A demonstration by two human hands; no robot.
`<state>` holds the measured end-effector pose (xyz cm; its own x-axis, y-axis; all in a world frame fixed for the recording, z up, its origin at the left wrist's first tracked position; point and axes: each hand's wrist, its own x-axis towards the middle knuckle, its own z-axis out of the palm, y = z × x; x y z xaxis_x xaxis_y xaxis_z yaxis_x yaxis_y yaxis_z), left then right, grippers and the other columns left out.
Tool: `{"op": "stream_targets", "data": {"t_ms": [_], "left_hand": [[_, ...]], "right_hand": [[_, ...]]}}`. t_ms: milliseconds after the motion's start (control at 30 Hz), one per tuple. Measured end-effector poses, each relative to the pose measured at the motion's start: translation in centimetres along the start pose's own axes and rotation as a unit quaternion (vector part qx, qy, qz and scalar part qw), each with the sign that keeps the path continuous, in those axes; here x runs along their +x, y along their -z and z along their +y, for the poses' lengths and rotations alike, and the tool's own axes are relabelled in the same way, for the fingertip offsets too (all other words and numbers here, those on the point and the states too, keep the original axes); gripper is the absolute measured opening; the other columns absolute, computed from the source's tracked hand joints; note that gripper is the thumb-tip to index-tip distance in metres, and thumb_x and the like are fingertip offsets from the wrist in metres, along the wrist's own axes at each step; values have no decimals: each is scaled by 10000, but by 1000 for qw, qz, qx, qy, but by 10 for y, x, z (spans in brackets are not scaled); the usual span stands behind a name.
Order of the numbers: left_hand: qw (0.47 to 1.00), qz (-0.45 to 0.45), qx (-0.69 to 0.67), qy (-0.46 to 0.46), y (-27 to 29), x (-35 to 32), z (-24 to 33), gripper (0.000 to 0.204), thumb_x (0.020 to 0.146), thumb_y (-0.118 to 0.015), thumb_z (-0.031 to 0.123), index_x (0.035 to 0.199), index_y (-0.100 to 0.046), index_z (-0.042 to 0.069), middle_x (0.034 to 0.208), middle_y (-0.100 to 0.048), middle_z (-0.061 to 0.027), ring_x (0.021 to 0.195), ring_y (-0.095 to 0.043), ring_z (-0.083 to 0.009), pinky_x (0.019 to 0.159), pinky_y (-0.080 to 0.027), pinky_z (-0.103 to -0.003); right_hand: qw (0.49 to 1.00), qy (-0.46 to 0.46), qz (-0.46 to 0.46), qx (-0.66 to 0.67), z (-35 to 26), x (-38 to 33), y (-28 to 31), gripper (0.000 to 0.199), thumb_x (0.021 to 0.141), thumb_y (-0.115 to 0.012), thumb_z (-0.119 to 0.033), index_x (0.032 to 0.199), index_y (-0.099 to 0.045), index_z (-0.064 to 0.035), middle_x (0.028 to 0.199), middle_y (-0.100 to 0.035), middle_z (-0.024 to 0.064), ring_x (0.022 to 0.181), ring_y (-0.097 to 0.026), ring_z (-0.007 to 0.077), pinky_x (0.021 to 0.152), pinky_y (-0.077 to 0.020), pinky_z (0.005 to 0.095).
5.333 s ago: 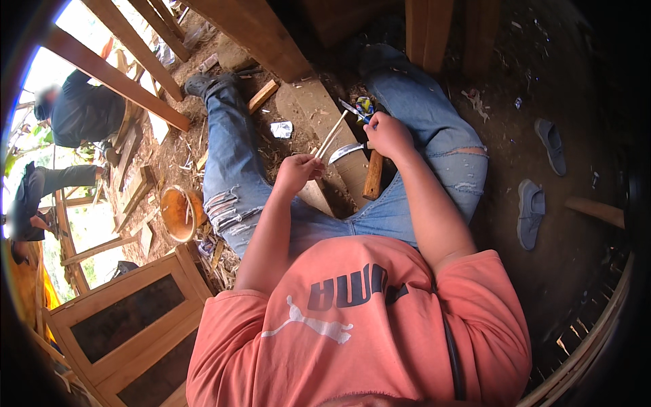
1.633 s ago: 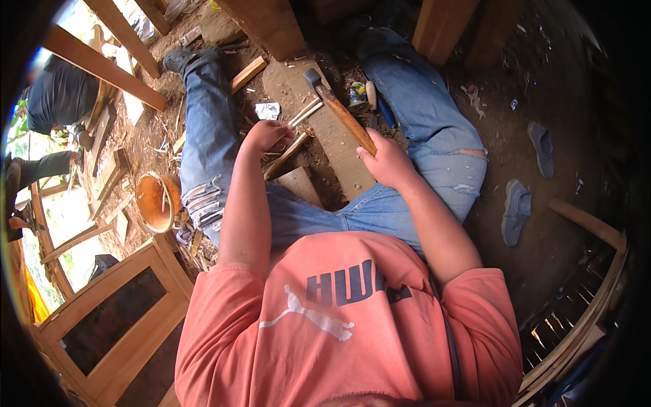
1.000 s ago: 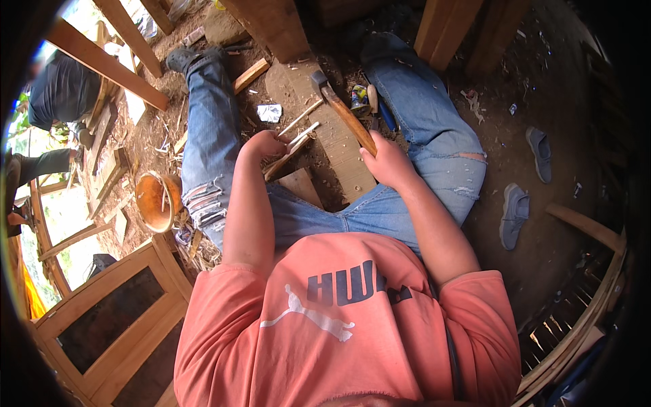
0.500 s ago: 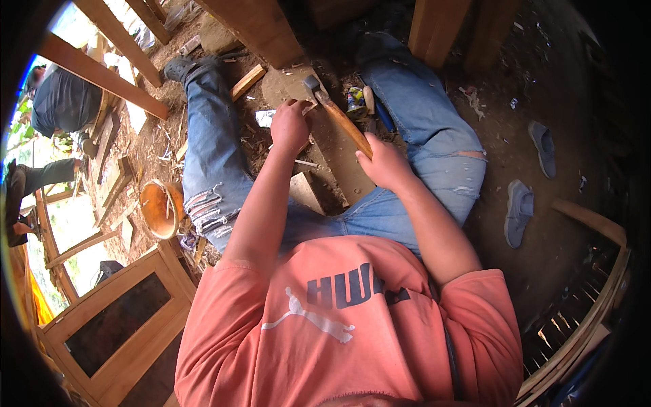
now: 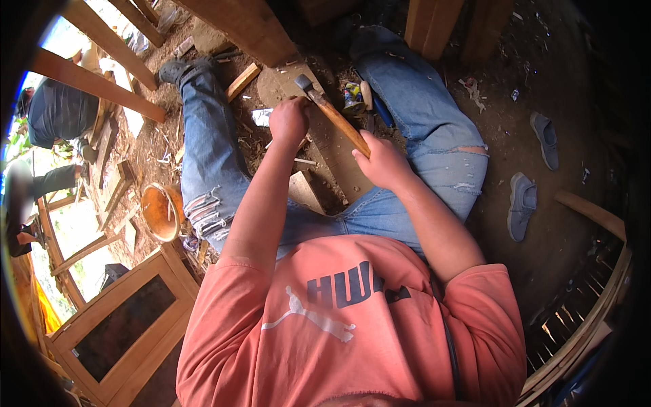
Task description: The person sits on the ground and uses a knife to shave thin wooden sticks, repeatedly scraping the surface to remove bark and smooth the wood. The person occasionally pauses to inspect the sticks and then resumes shaving.
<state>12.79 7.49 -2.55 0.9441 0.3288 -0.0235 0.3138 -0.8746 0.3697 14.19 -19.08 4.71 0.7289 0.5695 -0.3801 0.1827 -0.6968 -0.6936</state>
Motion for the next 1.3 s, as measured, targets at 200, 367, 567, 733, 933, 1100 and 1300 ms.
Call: {"op": "stream_targets", "data": {"t_ms": [200,367,567,733,933,1100,1300], "left_hand": [[1000,-2,-4,2,-3,0,-5,171,895,-695,210,1001,-828,226,1031,-775,-93,998,-739,-322,866,-594,-445],[1000,-4,9,4,-1,1,-4,171,894,-702,232,999,-837,241,1009,-781,-90,968,-749,-316,846,-603,-445],[999,-35,3,5,1,10,2,183,895,-699,224,1006,-842,251,1016,-782,-92,969,-750,-321,848,-604,-444],[990,-65,-99,77,4,1,-9,216,906,-694,201,1064,-841,208,1028,-784,-113,992,-756,-325,873,-604,-455],[986,-134,83,47,-5,10,-4,162,873,-684,158,927,-815,80,972,-796,-133,917,-784,-319,774,-627,-448],[994,-102,29,35,-7,19,4,189,901,-665,196,939,-831,114,997,-804,-109,947,-785,-301,796,-625,-440],[992,-107,30,57,-4,16,2,194,906,-674,212,971,-837,129,1016,-808,-94,952,-786,-286,791,-627,-428]], "right_hand": [[1000,7,10,-12,4,-1,-7,545,1010,-650,-321,1457,-556,-25,1089,-727,305,1014,-708,492,883,-560,557],[1000,14,7,-20,4,-3,-7,542,1013,-646,-320,1455,-554,-20,1092,-724,312,1017,-705,497,889,-560,559],[999,17,35,-30,11,3,-5,448,998,-673,-250,1355,-587,6,1025,-732,296,991,-696,498,841,-552,555],[995,1,21,-101,3,8,-13,499,1015,-658,-275,1396,-565,33,1120,-710,338,1072,-684,510,904,-557,547],[1000,19,-1,3,-13,-3,-7,424,1025,-633,-213,1387,-584,3,1140,-713,318,1108,-670,517,938,-536,539],[991,-91,-38,93,1,0,-12,345,1052,-598,-164,1353,-551,-3,891,-674,155,549,-636,203,525,-525,369],[993,-36,-40,108,10,9,-18,212,1081,-576,-183,1248,-548,-56,685,-538,30,449,-552,119,397,-449,294]]}}
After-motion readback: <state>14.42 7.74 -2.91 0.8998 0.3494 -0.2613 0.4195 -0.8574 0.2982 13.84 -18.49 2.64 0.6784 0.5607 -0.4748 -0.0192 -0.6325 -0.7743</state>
